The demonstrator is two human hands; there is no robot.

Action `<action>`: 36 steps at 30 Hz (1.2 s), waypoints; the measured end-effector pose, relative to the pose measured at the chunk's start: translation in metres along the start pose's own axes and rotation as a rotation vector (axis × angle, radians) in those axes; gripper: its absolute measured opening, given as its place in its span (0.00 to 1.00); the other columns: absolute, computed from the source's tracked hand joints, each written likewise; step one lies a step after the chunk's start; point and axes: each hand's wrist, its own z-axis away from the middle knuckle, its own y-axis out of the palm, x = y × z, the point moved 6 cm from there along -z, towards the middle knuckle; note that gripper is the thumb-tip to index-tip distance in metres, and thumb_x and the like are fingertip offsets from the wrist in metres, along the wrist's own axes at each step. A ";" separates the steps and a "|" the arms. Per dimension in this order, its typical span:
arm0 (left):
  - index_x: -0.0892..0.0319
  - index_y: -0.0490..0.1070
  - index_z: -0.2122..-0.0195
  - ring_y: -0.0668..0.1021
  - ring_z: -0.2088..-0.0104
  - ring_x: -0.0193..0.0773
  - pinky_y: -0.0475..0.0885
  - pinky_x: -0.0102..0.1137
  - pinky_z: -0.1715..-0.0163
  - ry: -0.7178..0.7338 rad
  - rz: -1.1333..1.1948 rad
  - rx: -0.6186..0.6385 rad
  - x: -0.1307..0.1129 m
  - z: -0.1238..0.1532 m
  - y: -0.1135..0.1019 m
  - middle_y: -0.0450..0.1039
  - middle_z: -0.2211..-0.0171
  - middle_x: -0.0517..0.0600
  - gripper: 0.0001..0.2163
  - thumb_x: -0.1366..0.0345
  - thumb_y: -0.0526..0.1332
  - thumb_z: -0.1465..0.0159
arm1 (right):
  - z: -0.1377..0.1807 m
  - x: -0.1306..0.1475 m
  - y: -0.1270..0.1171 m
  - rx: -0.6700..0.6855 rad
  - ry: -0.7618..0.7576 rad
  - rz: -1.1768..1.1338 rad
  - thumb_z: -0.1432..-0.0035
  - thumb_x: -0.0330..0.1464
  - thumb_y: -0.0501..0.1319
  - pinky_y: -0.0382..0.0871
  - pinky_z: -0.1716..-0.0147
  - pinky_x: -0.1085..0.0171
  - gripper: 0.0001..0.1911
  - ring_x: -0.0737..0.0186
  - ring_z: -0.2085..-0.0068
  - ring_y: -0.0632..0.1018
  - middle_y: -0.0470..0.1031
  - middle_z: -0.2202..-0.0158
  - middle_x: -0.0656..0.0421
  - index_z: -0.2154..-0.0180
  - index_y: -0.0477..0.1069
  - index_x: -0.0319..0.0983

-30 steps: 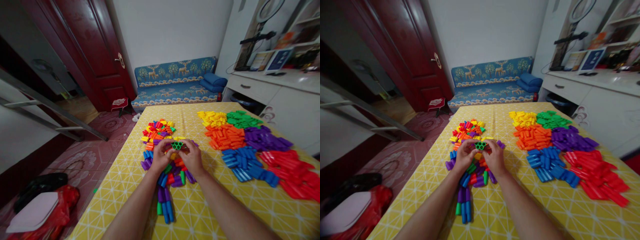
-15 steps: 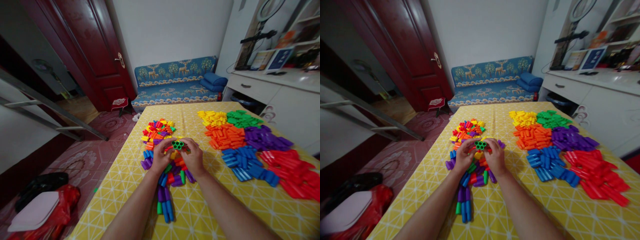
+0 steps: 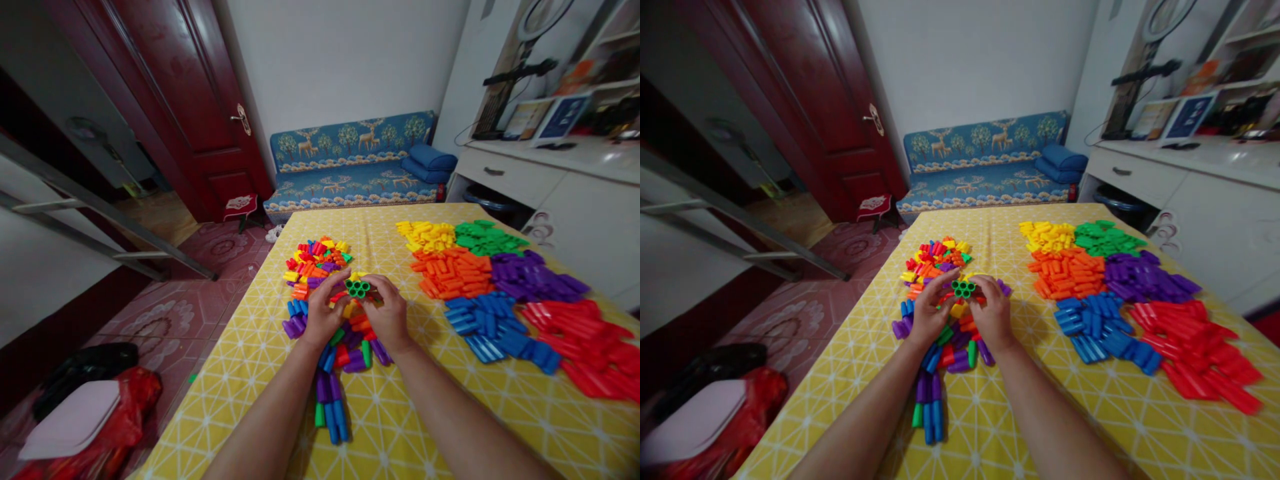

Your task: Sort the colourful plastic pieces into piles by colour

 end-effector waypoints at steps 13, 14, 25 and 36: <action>0.55 0.70 0.47 0.78 0.50 0.43 0.77 0.36 0.52 -0.003 -0.044 -0.059 0.006 0.000 -0.003 0.74 0.48 0.55 0.18 0.63 0.65 0.39 | 0.003 -0.008 0.003 0.016 0.112 -0.036 0.42 0.35 0.62 0.75 0.59 0.56 0.19 0.55 0.58 0.79 0.78 0.56 0.53 0.49 0.69 0.42; 0.55 0.70 0.47 0.78 0.50 0.43 0.77 0.36 0.52 -0.004 -0.048 -0.061 0.007 0.000 -0.003 0.74 0.49 0.55 0.18 0.63 0.65 0.39 | 0.003 -0.009 0.004 0.026 0.113 -0.038 0.42 0.35 0.62 0.75 0.59 0.56 0.19 0.55 0.58 0.79 0.78 0.56 0.53 0.48 0.69 0.43; 0.57 0.70 0.48 0.81 0.60 0.40 0.77 0.35 0.59 -0.134 -0.107 -0.029 0.016 -0.003 -0.002 0.77 0.54 0.54 0.17 0.64 0.64 0.39 | -0.001 -0.021 0.004 0.080 0.372 -0.264 0.44 0.38 0.63 0.76 0.65 0.60 0.17 0.59 0.65 0.80 0.78 0.61 0.56 0.53 0.71 0.41; 0.57 0.71 0.49 0.79 0.61 0.39 0.75 0.34 0.61 -0.126 -0.233 -0.026 0.018 -0.005 -0.003 0.76 0.51 0.55 0.15 0.62 0.61 0.36 | -0.111 -0.182 -0.177 -0.519 0.684 -0.269 0.53 0.31 0.66 0.66 0.81 0.62 0.09 0.62 0.79 0.75 0.74 0.76 0.59 0.72 0.66 0.43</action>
